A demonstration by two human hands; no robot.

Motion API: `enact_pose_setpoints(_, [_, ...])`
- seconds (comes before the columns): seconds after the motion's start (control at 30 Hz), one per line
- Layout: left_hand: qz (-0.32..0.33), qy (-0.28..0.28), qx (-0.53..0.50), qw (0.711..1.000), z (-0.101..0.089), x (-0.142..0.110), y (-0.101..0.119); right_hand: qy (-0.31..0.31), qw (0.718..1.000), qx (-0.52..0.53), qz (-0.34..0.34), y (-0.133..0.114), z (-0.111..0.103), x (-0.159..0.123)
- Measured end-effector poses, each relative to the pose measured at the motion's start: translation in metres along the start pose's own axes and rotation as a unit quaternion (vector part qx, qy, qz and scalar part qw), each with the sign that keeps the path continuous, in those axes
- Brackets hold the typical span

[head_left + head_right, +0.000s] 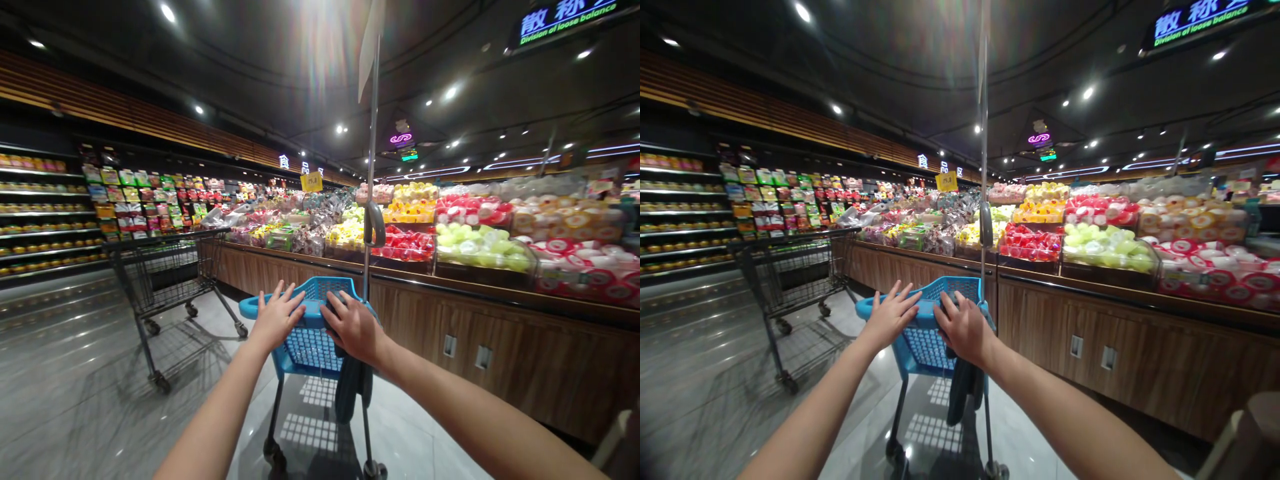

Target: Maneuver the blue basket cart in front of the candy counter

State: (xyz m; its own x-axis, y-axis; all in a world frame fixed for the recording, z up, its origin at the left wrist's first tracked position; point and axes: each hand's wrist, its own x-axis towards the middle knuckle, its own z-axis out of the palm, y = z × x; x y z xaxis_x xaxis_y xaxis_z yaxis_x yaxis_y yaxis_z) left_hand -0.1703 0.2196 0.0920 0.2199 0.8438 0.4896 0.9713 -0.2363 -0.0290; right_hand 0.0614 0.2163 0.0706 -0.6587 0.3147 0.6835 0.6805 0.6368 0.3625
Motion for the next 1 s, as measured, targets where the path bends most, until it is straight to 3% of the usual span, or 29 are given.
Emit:
enact_pose_setpoints(0.13, [0.001,0.001,-0.004,1.0,0.001,0.0,0.001,-0.023,1.0,-0.02,-0.008,0.026,-0.001,-0.023])
enact_pose_setpoints(0.33, [0.001,-0.003,-0.006,1.0,0.001,0.002,0.01,0.042,0.996,0.072,0.02,0.059,0.0,-0.045])
enact_pose_setpoints(0.47, [0.001,0.005,-0.003,1.0,0.002,0.003,0.013,0.061,0.995,0.064,0.036,0.048,0.003,-0.034])
enact_pose_setpoints(0.7, [0.004,0.011,0.008,1.0,0.001,0.001,0.007,0.067,0.997,0.026,-0.027,0.013,0.005,-0.005])
enact_pose_setpoints(0.9, [0.007,0.015,0.001,1.0,0.003,0.0,0.0,0.013,0.999,-0.009,-0.049,0.019,0.003,-0.02])
enact_pose_setpoints(1.0, [0.009,0.015,-0.003,1.0,0.003,0.0,0.001,0.016,0.998,-0.013,-0.066,0.027,0.004,-0.028])
